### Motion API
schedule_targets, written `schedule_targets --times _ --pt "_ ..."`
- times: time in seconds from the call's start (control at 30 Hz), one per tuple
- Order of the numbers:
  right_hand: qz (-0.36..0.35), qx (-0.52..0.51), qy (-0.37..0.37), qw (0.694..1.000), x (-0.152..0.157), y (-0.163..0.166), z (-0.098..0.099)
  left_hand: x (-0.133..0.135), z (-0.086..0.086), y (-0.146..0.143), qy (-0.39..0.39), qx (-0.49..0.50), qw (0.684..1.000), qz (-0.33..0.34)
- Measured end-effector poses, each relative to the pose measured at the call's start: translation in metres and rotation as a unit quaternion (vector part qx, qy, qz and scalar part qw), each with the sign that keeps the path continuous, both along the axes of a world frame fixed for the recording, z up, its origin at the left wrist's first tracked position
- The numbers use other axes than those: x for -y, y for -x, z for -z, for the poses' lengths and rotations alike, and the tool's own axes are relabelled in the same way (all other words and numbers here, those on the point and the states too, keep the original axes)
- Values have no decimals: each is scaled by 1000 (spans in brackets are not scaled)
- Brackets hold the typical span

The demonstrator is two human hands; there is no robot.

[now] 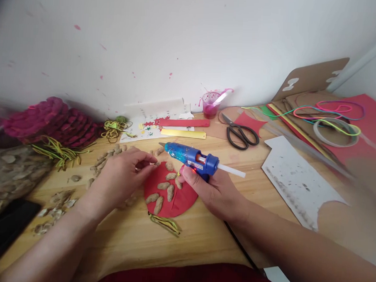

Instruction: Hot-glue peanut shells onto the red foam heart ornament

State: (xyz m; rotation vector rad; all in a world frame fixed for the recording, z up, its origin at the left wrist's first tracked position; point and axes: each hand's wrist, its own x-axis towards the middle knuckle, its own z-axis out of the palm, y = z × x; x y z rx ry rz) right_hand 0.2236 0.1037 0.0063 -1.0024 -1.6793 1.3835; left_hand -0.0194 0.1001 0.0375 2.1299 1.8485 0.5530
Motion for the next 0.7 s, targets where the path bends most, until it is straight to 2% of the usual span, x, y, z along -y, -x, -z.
schedule_targets --times 0.17,0.47,0.7 --pt "-8 11 13 1000 3 0 9 1 2 -4 -12 -36 999 9" --pt "20 16 20 999 4 3 6 4 4 -13 -24 -91 995 12" --pt "18 15 35 999 6 -1 11 5 6 -15 -34 -115 993 7"
